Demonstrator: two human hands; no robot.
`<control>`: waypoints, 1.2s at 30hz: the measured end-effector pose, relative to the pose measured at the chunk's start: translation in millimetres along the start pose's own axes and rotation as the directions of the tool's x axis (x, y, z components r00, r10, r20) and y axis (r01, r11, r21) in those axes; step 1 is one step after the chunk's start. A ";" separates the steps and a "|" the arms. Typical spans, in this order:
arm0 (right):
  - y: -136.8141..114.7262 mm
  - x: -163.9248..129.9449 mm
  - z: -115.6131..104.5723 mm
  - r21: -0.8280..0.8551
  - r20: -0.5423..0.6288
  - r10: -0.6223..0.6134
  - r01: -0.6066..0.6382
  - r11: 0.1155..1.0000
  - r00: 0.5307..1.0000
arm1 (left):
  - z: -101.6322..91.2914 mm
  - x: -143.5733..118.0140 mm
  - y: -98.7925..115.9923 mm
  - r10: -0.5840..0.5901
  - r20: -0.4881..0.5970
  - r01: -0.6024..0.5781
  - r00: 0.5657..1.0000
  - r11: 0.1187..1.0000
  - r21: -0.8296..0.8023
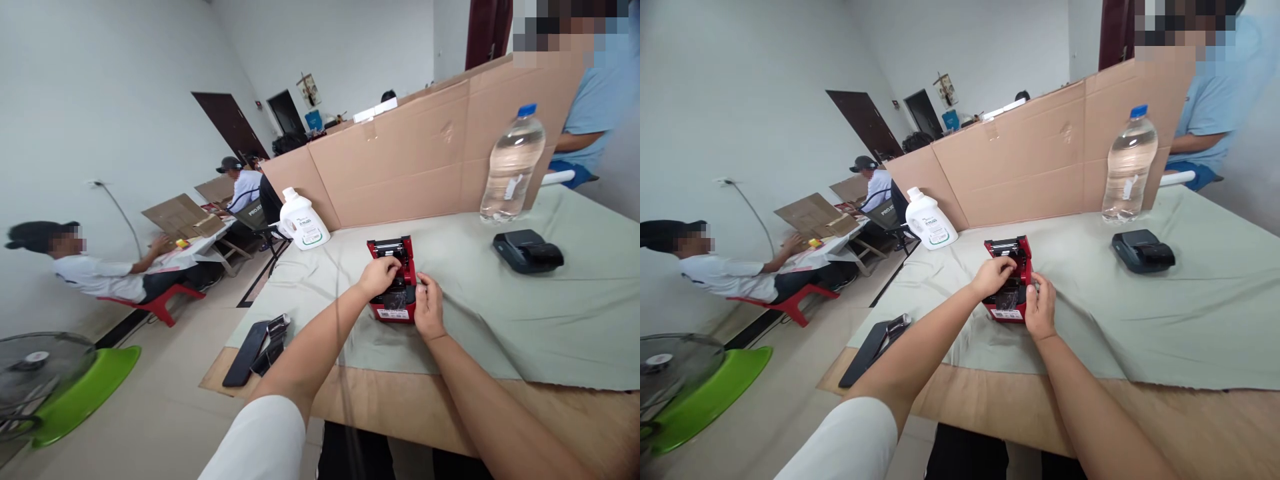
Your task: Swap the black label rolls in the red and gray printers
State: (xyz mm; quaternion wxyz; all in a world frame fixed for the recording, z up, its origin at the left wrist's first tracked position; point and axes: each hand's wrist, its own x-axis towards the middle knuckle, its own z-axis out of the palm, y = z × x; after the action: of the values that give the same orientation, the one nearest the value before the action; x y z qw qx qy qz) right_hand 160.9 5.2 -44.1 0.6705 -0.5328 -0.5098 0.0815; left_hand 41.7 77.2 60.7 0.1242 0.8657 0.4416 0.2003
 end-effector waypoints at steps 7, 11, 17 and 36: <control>-27.9 0.6 -14.5 -0.130 0.150 -0.337 0.356 0.925 0.930 | -21.4 -11.0 -5.1 0.136 -0.442 -0.097 0.887 0.989 0.110; -36.8 -0.5 -17.5 -0.141 0.186 -0.411 0.439 0.888 0.892 | -21.0 -16.2 -11.3 0.112 -0.285 -0.081 0.952 0.990 0.118; -40.8 0.7 -17.5 -0.206 0.138 -0.428 0.449 0.870 0.893 | -15.7 -51.7 2.4 0.107 -0.352 -0.037 0.930 0.979 0.201; -34.9 2.6 -6.1 -0.327 0.197 -0.268 0.321 0.889 0.943 | 37.5 -79.9 6.1 -0.006 -0.498 0.075 0.867 0.990 0.118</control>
State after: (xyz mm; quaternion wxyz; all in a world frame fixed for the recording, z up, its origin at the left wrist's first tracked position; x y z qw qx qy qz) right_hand 151.7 -11.5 -14.2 0.5285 -0.5538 -0.6390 -0.0757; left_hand 20.9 7.1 10.8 -0.0472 0.7819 0.4892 0.3834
